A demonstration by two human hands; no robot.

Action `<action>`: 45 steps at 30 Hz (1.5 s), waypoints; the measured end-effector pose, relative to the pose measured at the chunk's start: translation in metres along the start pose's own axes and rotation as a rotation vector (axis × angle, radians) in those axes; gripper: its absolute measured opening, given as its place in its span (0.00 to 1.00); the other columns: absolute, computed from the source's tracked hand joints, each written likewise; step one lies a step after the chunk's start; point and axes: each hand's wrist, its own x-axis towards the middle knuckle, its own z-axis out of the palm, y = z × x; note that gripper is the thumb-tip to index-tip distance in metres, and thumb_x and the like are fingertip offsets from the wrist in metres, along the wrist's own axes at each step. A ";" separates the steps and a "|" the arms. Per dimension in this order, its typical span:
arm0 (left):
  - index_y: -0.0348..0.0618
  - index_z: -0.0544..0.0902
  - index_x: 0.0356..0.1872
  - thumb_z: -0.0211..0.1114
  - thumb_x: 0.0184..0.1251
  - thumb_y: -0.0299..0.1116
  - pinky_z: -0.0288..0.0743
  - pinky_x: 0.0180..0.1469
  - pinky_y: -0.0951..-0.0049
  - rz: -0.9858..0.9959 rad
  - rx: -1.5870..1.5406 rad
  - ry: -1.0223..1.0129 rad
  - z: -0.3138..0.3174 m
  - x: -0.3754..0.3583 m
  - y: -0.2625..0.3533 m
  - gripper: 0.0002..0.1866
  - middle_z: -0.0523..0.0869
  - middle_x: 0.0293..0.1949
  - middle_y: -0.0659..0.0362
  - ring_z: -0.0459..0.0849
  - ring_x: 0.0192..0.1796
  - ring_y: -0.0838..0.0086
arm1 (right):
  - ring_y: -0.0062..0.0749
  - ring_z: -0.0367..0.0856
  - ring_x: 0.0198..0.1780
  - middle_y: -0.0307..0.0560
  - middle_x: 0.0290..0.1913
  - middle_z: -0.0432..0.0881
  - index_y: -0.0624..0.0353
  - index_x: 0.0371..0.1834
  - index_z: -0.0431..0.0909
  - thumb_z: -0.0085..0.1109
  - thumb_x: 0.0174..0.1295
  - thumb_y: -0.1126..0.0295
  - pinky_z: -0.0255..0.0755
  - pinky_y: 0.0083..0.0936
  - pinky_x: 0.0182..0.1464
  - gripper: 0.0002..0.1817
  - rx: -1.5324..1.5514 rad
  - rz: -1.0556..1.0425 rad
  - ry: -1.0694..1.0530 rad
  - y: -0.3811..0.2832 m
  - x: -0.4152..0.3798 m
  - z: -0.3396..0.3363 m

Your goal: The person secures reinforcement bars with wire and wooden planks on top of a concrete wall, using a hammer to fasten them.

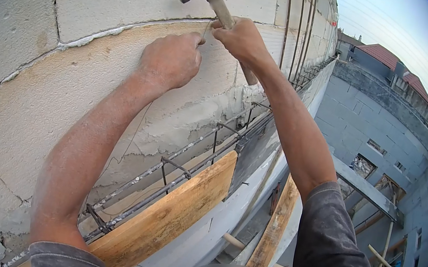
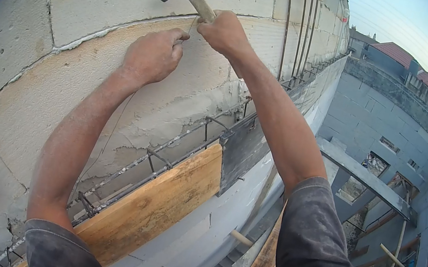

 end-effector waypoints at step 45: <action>0.40 0.56 0.77 0.53 0.78 0.35 0.60 0.19 0.85 -0.100 -1.576 -0.257 0.039 0.001 0.025 0.32 0.70 0.23 0.72 0.65 0.19 0.90 | 0.15 0.67 0.24 0.32 0.25 0.74 0.63 0.58 0.81 0.57 0.63 0.73 0.64 0.18 0.25 0.20 0.733 0.047 -0.157 0.041 -0.020 0.019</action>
